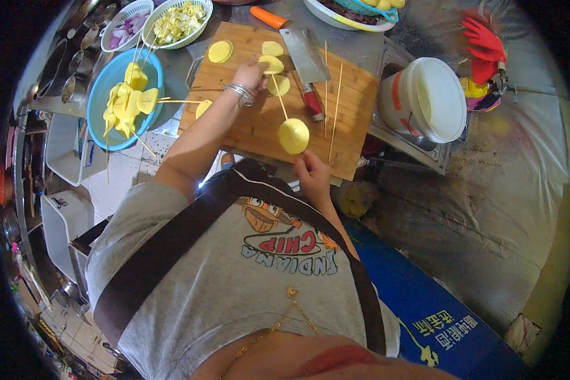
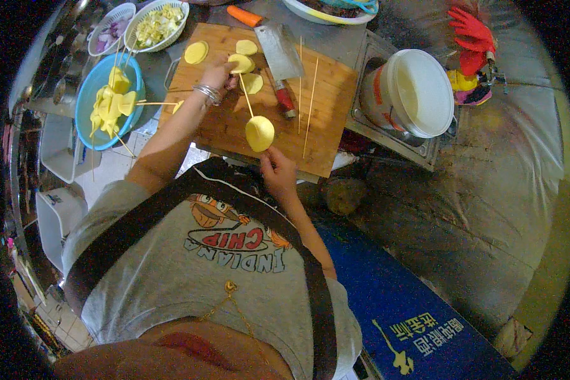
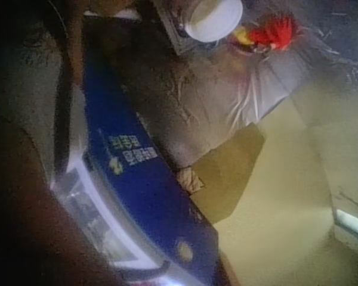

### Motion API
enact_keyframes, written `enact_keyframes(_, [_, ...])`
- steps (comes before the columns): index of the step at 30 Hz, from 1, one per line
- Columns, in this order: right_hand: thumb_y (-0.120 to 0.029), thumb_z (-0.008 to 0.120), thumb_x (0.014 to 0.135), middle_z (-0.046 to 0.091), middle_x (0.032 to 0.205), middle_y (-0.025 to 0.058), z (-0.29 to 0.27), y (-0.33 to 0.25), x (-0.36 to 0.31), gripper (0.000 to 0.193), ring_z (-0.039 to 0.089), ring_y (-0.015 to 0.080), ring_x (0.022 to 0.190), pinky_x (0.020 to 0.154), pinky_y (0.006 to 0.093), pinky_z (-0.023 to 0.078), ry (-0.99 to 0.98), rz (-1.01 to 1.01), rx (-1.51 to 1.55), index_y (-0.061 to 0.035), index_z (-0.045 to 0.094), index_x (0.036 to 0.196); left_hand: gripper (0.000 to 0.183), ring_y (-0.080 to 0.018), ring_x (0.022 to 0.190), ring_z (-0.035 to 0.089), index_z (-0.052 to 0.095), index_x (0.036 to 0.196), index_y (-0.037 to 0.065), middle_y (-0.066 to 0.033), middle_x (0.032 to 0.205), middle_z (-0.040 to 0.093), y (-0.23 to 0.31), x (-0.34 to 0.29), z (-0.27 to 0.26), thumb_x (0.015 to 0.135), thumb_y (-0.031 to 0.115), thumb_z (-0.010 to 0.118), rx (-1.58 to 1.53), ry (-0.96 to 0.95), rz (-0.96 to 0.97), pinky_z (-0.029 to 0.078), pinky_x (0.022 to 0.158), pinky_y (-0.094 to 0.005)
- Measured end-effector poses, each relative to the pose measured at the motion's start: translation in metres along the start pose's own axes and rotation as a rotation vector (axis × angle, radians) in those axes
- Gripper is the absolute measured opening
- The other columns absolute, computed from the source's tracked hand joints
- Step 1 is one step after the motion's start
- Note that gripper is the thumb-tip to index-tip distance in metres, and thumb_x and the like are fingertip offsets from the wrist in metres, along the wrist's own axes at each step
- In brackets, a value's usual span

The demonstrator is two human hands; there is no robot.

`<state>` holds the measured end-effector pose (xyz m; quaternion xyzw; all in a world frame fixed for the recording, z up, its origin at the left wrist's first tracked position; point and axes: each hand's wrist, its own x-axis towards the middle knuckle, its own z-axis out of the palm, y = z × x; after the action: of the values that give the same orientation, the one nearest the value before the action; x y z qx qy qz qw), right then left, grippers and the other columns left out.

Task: The person slices potatoes into thin rounds on a wooden cutting board using a knife, then threads the slices onto wooden skewers. The finished skewers are placed into a blue bowl.

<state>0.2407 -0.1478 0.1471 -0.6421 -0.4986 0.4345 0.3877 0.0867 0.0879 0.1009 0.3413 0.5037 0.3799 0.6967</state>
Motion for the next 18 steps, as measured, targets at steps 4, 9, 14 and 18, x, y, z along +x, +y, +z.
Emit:
enact_keyframes(4, [-0.010,0.050,0.085,0.051,0.061,-0.0014,0.003,0.002,-0.003,0.023,0.046,0.0049,0.054,0.050,0.0207,0.038,0.029,0.002,-0.015,0.0016,0.056,0.104,0.017,-0.0169,0.042,0.047,0.051,0.089,0.001,-0.0086,0.056,0.050,-0.007,-0.003,-0.002,0.083,0.017,0.047,0.219,-0.106,-0.063,0.038,0.039,-0.0298])
enact_keyframes(9, [-0.010,0.051,0.085,0.052,0.064,-0.0009,0.013,0.009,-0.002,0.022,0.047,0.0056,0.057,0.051,0.0209,0.038,0.067,0.074,0.125,0.0011,0.055,0.104,0.021,-0.0183,0.048,0.052,0.052,0.090,0.000,-0.0104,0.062,0.054,-0.032,-0.004,0.000,0.084,0.019,0.046,0.669,0.177,0.593,0.042,0.043,-0.0320])
enact_keyframes(14, [-0.010,0.054,0.083,0.055,0.067,0.0007,0.013,0.026,0.003,0.019,0.049,0.0067,0.059,0.052,0.0210,0.039,0.014,0.102,0.004,-0.0002,0.057,0.099,0.026,-0.0253,0.071,0.060,0.053,0.100,0.000,-0.0157,0.080,0.061,-0.046,-0.005,-0.010,0.084,0.019,0.047,0.557,0.037,0.421,0.047,0.063,-0.0356])
enact_keyframes(18, [-0.010,0.056,0.083,0.057,0.066,0.0014,0.011,0.044,0.001,0.014,0.051,0.0070,0.059,0.054,0.0209,0.040,0.122,-0.114,-0.423,-0.0011,0.058,0.093,0.028,-0.0275,0.081,0.059,0.053,0.102,0.002,-0.0169,0.083,0.061,-0.060,-0.011,-0.012,0.084,0.021,0.047,0.469,0.045,0.317,0.046,0.074,-0.0372])
